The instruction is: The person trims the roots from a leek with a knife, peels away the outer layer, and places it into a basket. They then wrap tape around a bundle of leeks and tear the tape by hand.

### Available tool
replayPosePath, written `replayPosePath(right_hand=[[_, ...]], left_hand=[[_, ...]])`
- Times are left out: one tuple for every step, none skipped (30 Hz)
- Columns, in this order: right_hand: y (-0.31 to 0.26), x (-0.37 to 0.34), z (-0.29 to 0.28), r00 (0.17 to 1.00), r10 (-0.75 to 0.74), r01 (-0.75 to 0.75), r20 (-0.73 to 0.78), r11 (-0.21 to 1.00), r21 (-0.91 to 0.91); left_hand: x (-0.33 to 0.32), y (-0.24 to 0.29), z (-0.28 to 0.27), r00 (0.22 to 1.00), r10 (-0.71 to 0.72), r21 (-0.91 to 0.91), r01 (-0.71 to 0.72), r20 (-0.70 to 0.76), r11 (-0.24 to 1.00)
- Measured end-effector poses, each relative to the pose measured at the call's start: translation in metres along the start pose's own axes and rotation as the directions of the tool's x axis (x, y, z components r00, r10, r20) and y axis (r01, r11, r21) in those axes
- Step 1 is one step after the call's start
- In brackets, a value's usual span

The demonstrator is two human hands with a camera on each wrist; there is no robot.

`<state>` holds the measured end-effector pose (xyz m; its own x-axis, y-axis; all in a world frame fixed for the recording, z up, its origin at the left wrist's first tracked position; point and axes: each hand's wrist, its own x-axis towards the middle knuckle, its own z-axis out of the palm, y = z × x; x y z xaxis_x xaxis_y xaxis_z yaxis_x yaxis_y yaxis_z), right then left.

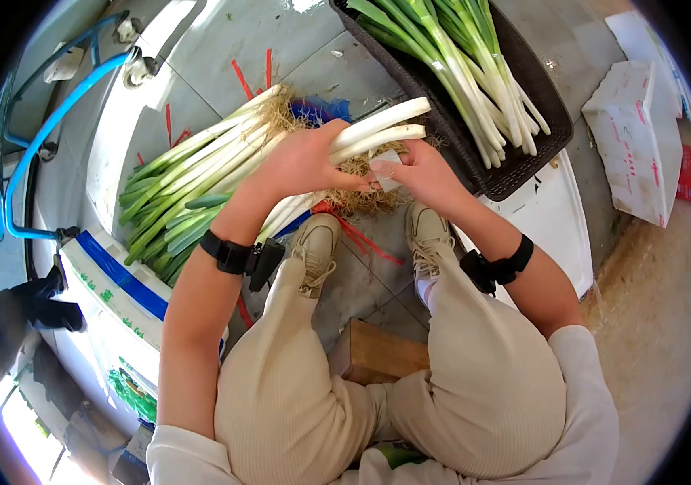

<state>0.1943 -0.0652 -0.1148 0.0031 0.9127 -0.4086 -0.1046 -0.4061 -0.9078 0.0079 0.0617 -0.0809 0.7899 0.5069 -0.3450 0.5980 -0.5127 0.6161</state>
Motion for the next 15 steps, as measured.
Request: replayPosePath(right_hand=[[0.002,0.001,-0.001,1.0,0.021,-0.02,0.013,0.999,-0.035],[0.002,0.0,0.0,1.0,0.024,-0.023,0.016,0.999,-0.035],[0.0,-0.001,0.002,1.0,0.02,-0.02,0.013,1.0,-0.006],[-0.001,-0.001,0.004,1.0,0.016,-0.016,0.01,1.0,0.023],[0.0,-0.001,0.006,1.0,0.019,-0.02,0.013,1.0,0.023],[0.001,-0.001,0.008,0.999,0.015,-0.015,-0.039,1.0,-0.009],[0.003,0.0,0.009,0.996,0.008,-0.012,-0.092,0.999,-0.042],[0.005,0.002,0.01,0.996,0.011,-0.015,-0.088,0.999,-0.042],[0.009,0.005,0.011,0.993,-0.018,0.012,-0.114,0.998,-0.058],[0.011,0.007,0.012,0.989,-0.049,0.039,-0.139,0.996,-0.076],[0.011,0.008,0.013,0.99,-0.046,0.036,-0.137,0.997,-0.075],[0.007,0.008,0.014,0.99,0.044,-0.05,-0.134,0.998,-0.044],[0.003,0.007,0.015,0.983,0.132,-0.135,-0.128,0.991,-0.014],[-0.002,0.006,0.016,0.983,0.136,-0.139,-0.127,0.99,-0.013],[-0.008,0.005,0.017,0.978,0.183,-0.179,-0.096,0.983,0.046]], left_hand=[[-0.001,0.002,0.0,1.0,-0.014,-0.023,0.014,0.014,1.0],[-0.002,0.002,0.0,1.0,-0.018,-0.025,0.018,0.015,1.0],[-0.002,0.001,0.001,1.0,-0.004,-0.039,0.005,0.021,0.999],[-0.003,0.0,0.002,1.0,0.009,-0.053,-0.008,0.028,0.999],[-0.004,-0.002,0.004,1.0,0.005,-0.056,-0.003,0.029,0.998],[-0.005,-0.003,0.006,1.0,0.028,-0.063,-0.028,0.007,0.998],[-0.005,-0.003,0.008,0.999,0.052,-0.068,-0.053,-0.016,0.996],[-0.006,-0.003,0.009,0.999,0.048,-0.07,-0.049,-0.015,0.996],[-0.007,-0.001,0.009,0.999,0.046,-0.068,-0.047,-0.023,0.997],[-0.007,0.001,0.011,0.998,0.045,-0.065,-0.047,-0.032,0.997],[-0.007,0.001,0.013,0.999,0.042,-0.067,-0.044,-0.03,0.997],[-0.005,0.0,0.015,0.998,0.025,-0.062,-0.028,-0.05,0.998],[-0.005,0.0,0.017,0.997,0.009,-0.057,-0.013,-0.071,0.998],[-0.004,-0.001,0.017,0.998,0.007,-0.059,-0.011,-0.068,0.998],[-0.003,-0.001,0.018,0.999,0.007,-0.077,-0.01,-0.038,0.997]])
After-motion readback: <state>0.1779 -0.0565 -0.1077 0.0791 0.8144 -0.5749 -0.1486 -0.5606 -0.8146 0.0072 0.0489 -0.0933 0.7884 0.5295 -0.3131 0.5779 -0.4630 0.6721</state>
